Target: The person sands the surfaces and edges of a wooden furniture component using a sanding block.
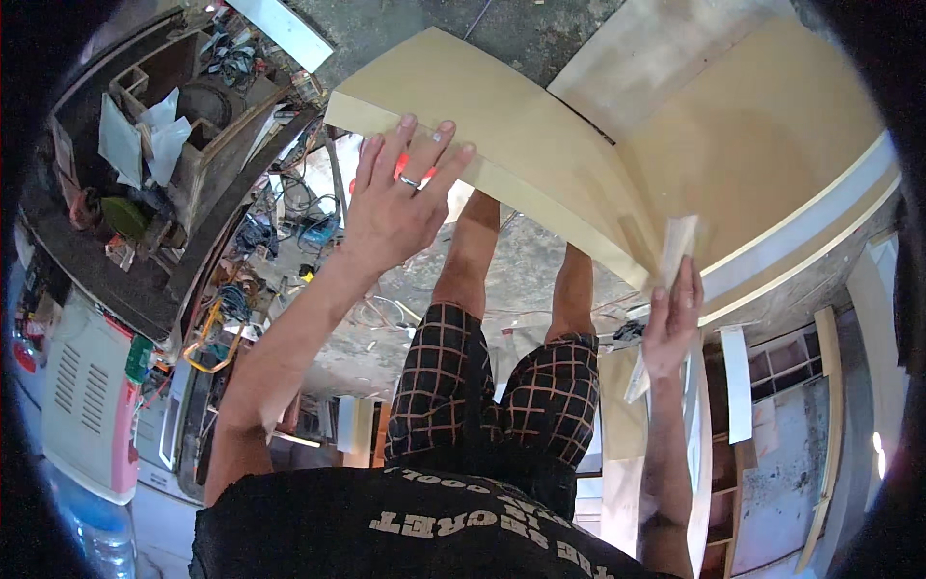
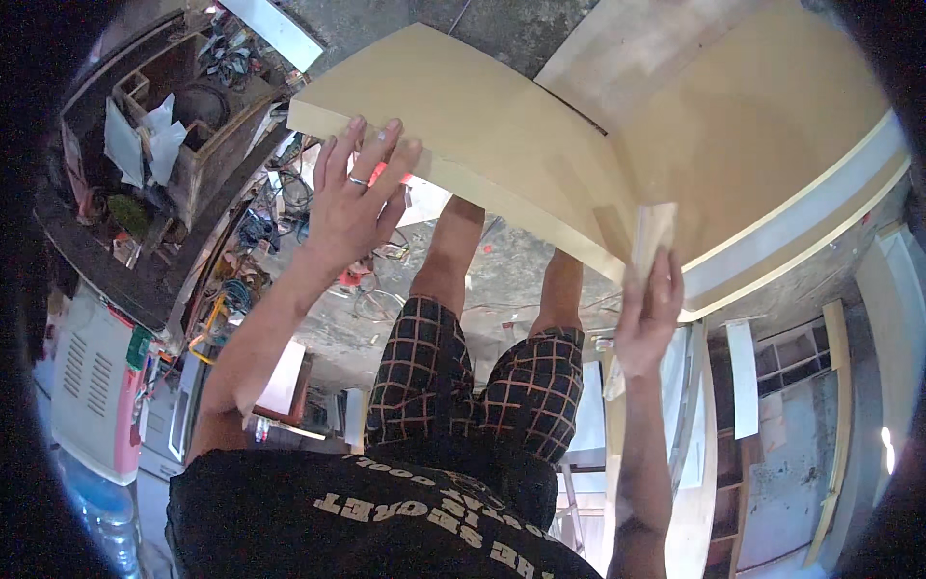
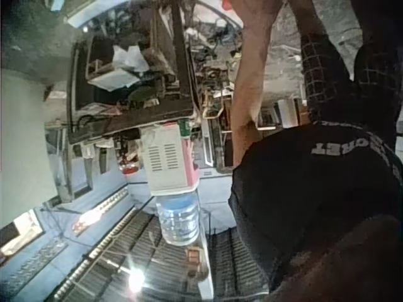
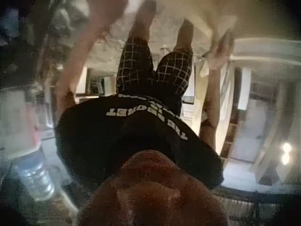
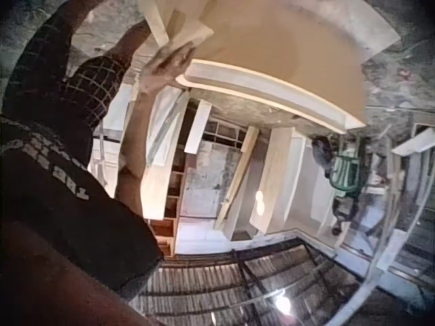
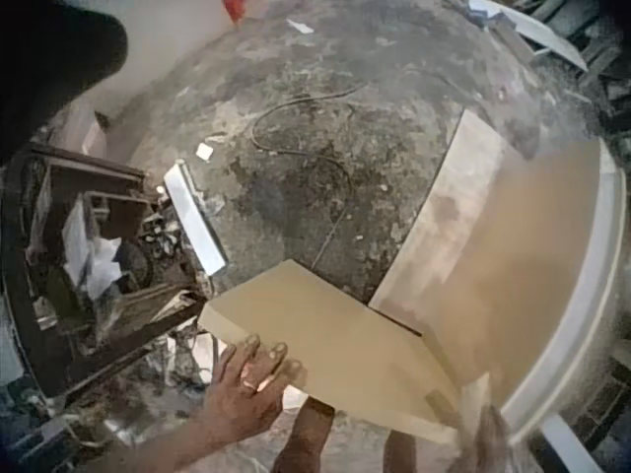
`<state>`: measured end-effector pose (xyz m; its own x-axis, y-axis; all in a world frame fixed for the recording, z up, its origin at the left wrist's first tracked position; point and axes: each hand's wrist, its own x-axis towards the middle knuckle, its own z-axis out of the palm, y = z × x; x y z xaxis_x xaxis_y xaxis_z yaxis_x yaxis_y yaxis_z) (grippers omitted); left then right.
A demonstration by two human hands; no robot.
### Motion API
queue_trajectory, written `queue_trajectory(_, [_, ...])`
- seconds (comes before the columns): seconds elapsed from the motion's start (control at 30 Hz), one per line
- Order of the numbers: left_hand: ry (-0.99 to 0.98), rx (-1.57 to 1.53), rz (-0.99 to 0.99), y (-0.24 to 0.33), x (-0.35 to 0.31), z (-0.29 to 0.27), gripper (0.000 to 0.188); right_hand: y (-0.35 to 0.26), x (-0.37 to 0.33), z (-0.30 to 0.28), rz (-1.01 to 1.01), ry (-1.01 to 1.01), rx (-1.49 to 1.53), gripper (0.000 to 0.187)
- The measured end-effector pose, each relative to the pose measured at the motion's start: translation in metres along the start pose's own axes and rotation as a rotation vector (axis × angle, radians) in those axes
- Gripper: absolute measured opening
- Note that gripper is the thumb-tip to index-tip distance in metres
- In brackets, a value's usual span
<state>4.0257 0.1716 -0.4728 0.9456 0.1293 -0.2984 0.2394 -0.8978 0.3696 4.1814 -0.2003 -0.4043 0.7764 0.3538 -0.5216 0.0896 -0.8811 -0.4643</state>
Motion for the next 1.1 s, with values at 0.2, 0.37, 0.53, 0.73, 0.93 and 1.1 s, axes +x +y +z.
queue_trajectory(0.2, [-0.054, 0.083, 0.127, 0.001, 0.022, -0.015, 0.068, -0.008, 0.009, 0.033, -0.043, -0.043, -0.051, 0.057])
queue_trajectory(0.37, [0.014, -0.068, 0.179, -0.006, 0.041, -0.023, 0.052, -0.013, 0.015, 0.031, -0.064, -0.085, -0.201, 0.058])
queue_trajectory(0.53, [-0.018, -0.151, 0.134, 0.004, 0.069, -0.015, 0.035, -0.009, 0.011, 0.044, -0.099, -0.035, -0.237, 0.059])
queue_trajectory(0.73, [-0.046, -0.231, 0.04, 0.031, 0.091, 0.0, 0.04, 0.009, -0.007, 0.026, -0.13, 0.011, -0.257, 0.067])
queue_trajectory(0.93, [-0.206, -0.227, 0.091, 0.001, 0.069, 0.006, 0.038, 0.095, -0.115, -0.025, 0.004, 0.116, -0.209, 0.07])
queue_trajectory(1.1, [-0.567, -0.544, -0.215, -0.026, 0.088, -0.003, 0.045, 0.197, -0.203, -0.05, 0.586, 0.457, -0.204, 0.068])
